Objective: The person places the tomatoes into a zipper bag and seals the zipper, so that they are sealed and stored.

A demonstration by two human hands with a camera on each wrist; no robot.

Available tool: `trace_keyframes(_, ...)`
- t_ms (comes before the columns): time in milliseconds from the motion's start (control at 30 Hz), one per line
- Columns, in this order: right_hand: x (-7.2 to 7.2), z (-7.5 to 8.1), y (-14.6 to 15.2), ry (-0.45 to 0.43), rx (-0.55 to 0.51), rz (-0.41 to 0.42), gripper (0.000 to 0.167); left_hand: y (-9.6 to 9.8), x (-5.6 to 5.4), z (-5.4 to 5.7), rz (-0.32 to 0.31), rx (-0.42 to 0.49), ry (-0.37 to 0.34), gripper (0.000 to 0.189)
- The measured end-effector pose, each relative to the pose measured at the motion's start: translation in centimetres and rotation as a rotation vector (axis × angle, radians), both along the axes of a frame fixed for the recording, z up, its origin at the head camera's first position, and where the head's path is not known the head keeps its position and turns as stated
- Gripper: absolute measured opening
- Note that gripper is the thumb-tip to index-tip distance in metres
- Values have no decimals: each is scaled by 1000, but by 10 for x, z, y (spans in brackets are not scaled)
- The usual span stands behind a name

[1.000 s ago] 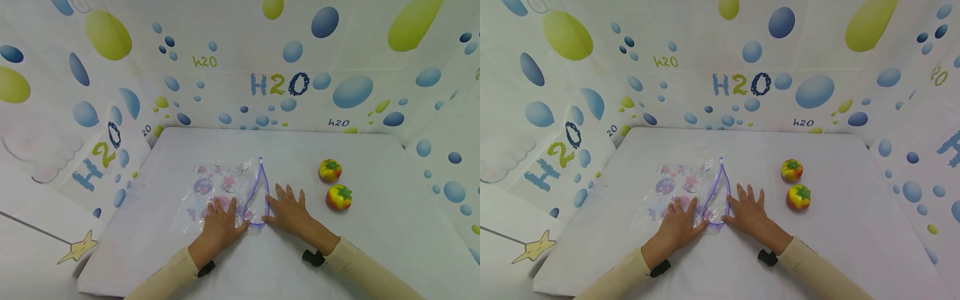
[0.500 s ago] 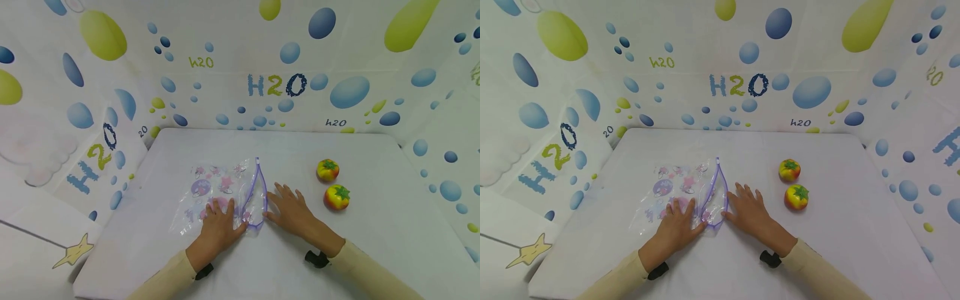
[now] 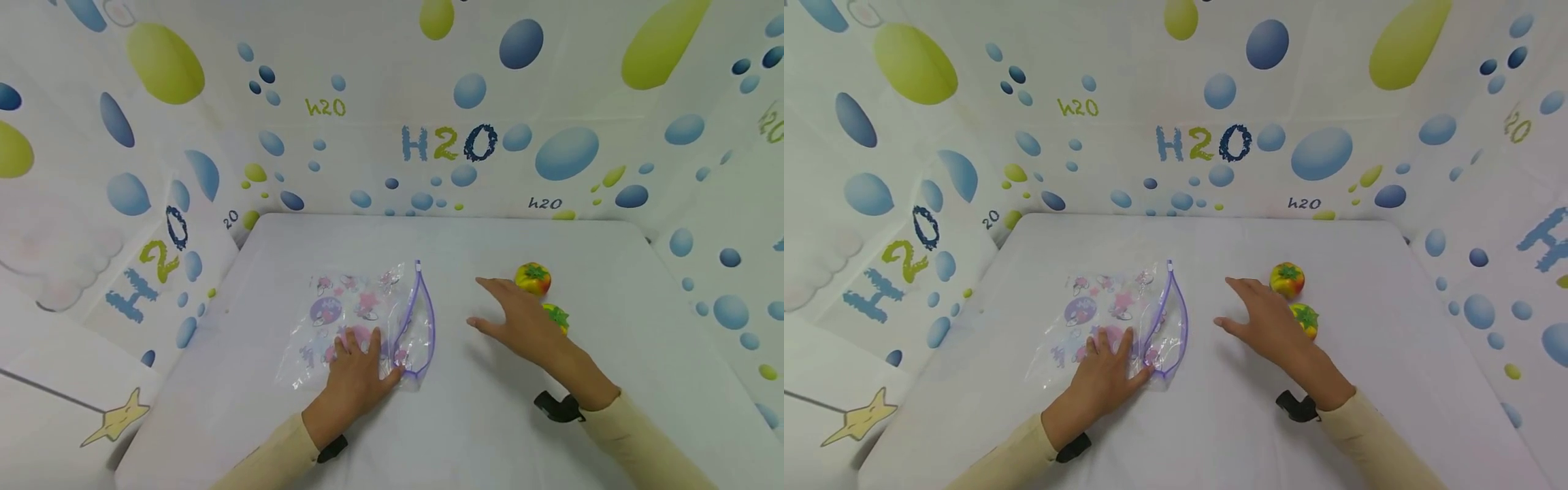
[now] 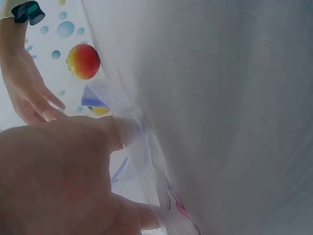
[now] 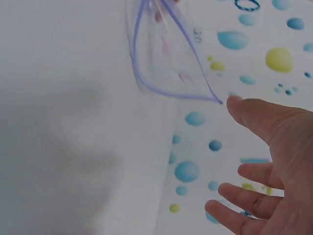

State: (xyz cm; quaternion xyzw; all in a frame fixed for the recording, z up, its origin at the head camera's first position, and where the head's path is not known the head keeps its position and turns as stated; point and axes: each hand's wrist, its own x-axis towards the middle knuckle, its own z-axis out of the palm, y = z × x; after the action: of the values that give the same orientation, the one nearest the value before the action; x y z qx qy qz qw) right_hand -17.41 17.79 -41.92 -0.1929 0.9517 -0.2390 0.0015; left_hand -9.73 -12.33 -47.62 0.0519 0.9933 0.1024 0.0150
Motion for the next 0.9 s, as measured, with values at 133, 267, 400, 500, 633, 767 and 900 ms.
trace_keyframes(133, -3, 9, 24, -58, -24, -27, 87, 0, -1, 0, 1, 13, -25, 85)
trace_keyframes(267, -2, 15, 46, -128, -31, -64, 93, -1, -1, 0, 5, 27, -40, 85)
trace_keyframes(400, -1, 19, 64, -197, -15, -113, 101, -2, 0, 0, 11, 31, -36, 85)
trace_keyframes(500, 0, 17, 78, -215, 0, -121, 103, -1, 0, 0, 12, 22, -26, 84)
trace_keyframes(633, 2, 12, 95, -211, 9, -108, 102, -1, 0, -1, 13, 10, -22, 84)
trace_keyframes(767, 3, 6, 109, -227, 16, -106, 103, 0, 0, -1, 12, 20, -21, 84)
trace_keyframes(900, 5, 0, 118, -260, 10, -101, 103, 0, 1, -1, 11, 28, -27, 84)
